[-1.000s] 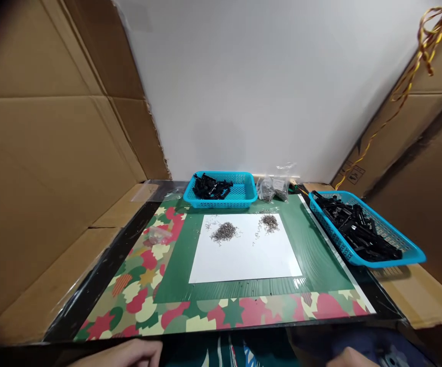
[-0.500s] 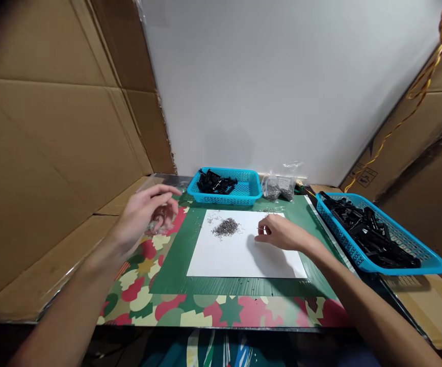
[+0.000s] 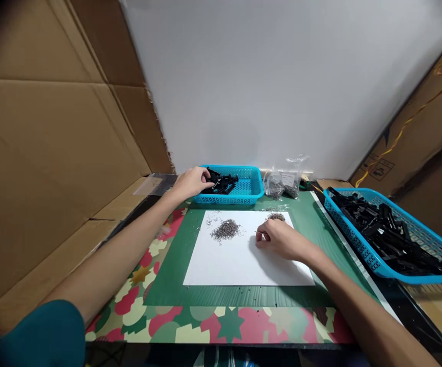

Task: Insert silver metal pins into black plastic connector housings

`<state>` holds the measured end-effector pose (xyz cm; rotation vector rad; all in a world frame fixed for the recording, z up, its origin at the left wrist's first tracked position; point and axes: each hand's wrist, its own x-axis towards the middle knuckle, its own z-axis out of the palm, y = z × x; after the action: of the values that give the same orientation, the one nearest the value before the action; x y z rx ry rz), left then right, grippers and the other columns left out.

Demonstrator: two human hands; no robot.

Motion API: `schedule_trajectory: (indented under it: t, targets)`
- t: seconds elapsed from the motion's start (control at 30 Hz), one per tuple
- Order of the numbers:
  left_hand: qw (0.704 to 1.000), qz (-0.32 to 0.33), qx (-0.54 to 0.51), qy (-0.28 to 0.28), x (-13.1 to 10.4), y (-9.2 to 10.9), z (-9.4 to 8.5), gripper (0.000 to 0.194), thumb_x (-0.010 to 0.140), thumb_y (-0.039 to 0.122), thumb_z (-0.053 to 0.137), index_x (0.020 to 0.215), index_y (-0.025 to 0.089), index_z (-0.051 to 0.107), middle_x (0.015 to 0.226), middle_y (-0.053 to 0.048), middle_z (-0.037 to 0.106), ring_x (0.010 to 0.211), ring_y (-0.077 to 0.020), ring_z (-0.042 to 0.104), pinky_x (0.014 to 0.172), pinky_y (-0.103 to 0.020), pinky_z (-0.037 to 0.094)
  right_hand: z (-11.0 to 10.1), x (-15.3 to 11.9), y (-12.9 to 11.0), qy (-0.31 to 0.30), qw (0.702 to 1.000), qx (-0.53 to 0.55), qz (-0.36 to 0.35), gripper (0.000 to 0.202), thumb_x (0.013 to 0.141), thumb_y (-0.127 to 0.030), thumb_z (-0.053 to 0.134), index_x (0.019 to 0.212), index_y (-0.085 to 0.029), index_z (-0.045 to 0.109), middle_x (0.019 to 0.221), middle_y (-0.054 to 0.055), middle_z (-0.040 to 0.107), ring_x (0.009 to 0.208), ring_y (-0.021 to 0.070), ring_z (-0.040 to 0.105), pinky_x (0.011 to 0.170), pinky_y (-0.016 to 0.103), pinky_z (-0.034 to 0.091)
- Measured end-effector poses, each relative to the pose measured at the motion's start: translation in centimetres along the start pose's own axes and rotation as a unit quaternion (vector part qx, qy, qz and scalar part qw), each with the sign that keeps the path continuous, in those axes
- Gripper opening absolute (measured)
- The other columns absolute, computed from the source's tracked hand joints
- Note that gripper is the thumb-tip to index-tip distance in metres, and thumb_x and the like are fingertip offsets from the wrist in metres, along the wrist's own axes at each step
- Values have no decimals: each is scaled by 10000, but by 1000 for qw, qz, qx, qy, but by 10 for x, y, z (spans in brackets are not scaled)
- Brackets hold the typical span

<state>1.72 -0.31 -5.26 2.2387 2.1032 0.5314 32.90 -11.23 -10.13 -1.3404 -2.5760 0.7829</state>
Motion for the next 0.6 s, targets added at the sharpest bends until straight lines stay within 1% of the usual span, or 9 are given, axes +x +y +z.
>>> schedule_trajectory:
  t: [0.1, 0.2, 0.3, 0.4, 0.5, 0.6]
  targets:
    - [999, -8, 44, -3, 4, 2, 10, 265, 859, 317, 805, 1085, 199, 733, 1019, -138, 768, 1000, -344, 699, 852, -394, 497, -6, -1, 7, -6, 999, 18, -31, 235, 933, -304, 613, 909, -161, 798, 721, 43, 654, 624, 148, 494, 596, 299, 321]
    - [997, -16, 71, 3, 2, -1, 11, 227, 901, 317, 753, 1095, 202, 729, 1039, -155, 757, 1070, -373, 683, 902, -417, 492, -12, -1, 14, -1, 999, 24, -28, 251, 935, -319, 627, 987, -153, 808, 793, 67, 695, 654, 153, 530, 616, 297, 352]
    - [997, -16, 76, 15, -2, -5, 5, 212, 926, 322, 711, 1105, 210, 733, 991, -139, 760, 1053, -366, 688, 905, -410, 490, -14, -1, 18, -4, 1000, 26, -15, 244, 920, -356, 672, 958, -159, 812, 800, 68, 697, 652, 151, 545, 603, 294, 361]
    - [997, -14, 62, 38, -5, -7, -2, 213, 942, 328, 672, 1112, 216, 738, 958, -121, 771, 977, -348, 705, 859, -396, 495, -12, -1, 16, 2, 999, 33, -15, 234, 886, -378, 724, 930, -166, 814, 762, 51, 677, 631, 144, 537, 582, 289, 355]
    - [997, -11, 31, 64, -7, -9, -4, 230, 964, 337, 634, 1132, 226, 745, 945, -101, 786, 918, -319, 716, 801, -366, 494, -7, 1, 14, 12, 999, 43, -22, 179, 866, -316, 721, 906, -167, 813, 736, 35, 662, 614, 134, 529, 582, 283, 353]
    - [997, 4, -7, 82, -10, -13, -3, 258, 982, 340, 607, 1162, 221, 748, 983, -93, 799, 903, -280, 722, 772, -327, 493, -5, 2, 12, 7, 998, 57, -34, 162, 861, -266, 686, 877, -171, 815, 696, 19, 629, 600, 129, 511, 583, 281, 345]
